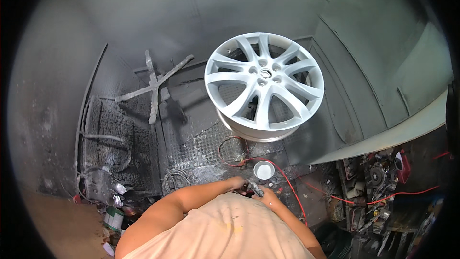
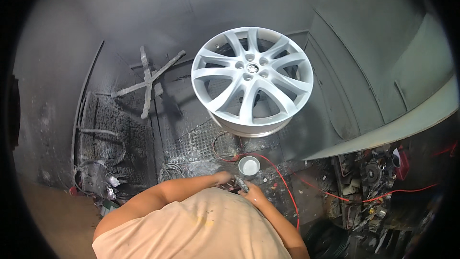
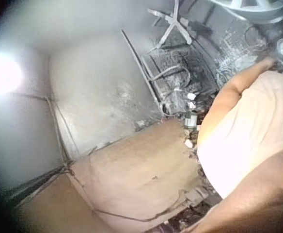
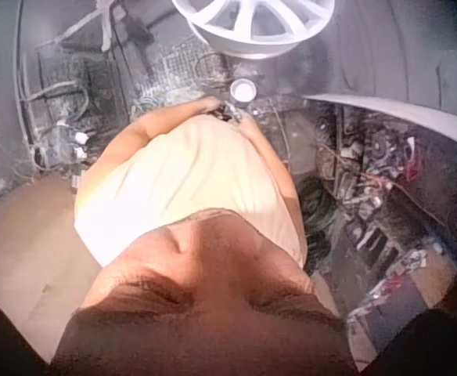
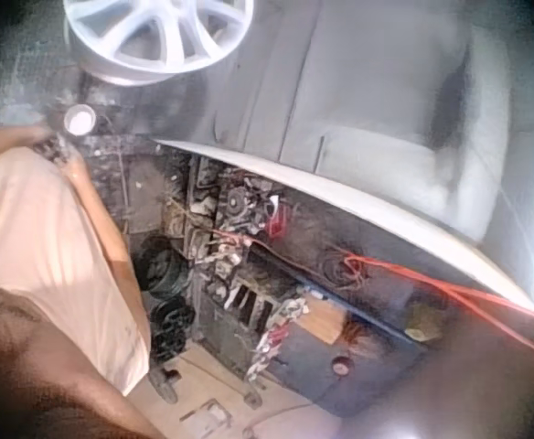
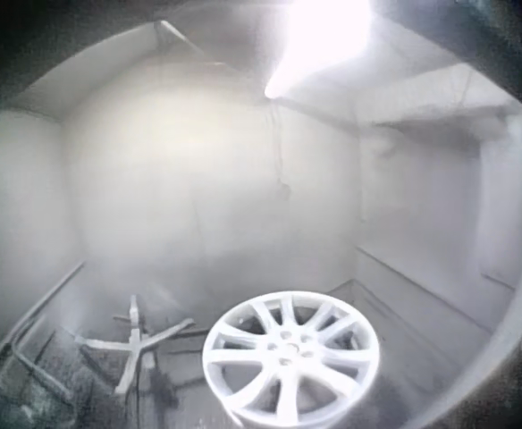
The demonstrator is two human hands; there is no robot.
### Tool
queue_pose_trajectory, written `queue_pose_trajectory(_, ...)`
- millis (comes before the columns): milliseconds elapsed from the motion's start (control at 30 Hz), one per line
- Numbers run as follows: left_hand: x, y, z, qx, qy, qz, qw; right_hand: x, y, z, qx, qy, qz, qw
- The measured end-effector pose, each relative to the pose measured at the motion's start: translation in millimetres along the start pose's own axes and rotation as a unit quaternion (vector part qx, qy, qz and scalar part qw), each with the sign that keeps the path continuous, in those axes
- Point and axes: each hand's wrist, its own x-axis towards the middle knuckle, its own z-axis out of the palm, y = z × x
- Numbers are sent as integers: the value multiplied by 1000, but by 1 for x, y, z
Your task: The person prepares paint by mixing a liquid into a container and then applies the paint to a car wheel rim using a spray gun.
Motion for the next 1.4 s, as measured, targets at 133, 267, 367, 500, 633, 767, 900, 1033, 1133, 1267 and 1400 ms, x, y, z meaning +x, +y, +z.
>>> queue_pose_trajectory(133, -14, -48, -29, -54, -19, 42, 997, 10, -12, 36, -43, -10, -74, 996)
queue_pose_trajectory(267, -29, -117, -61, -178, 29, 50, 982, 13, -46, 84, -109, -67, -118, 985)
queue_pose_trajectory(367, -51, -170, -81, -225, 55, 68, 970, 11, -81, 127, -189, -107, -113, 970)
queue_pose_trajectory(500, -85, -241, -104, -341, 78, 115, 930, 17, -95, 192, -214, -158, -164, 950)
queue_pose_trajectory(633, -120, -304, -136, -448, 110, 130, 878, 22, -130, 248, -200, -223, -193, 934)
queue_pose_trajectory(767, -154, -335, -158, -530, 162, 238, 798, 28, -175, 286, -179, -232, -215, 932)
queue_pose_trajectory(900, -135, -378, -171, -520, 208, 305, 770, 23, -253, 309, -155, -248, -227, 929)
queue_pose_trajectory(1033, -117, -388, -149, -6, 262, 306, 915, 29, -297, 306, -104, -173, -290, 935)
queue_pose_trajectory(1133, -104, -396, -140, 221, 128, 232, 939, 14, -334, 287, -68, -137, -311, 938)
queue_pose_trajectory(1267, -73, -383, -149, 195, 67, 222, 953, 13, -340, 251, -15, -111, -333, 936)
queue_pose_trajectory(1400, -30, -350, -158, 201, 21, 240, 950, 8, -326, 179, -38, -173, -196, 964)
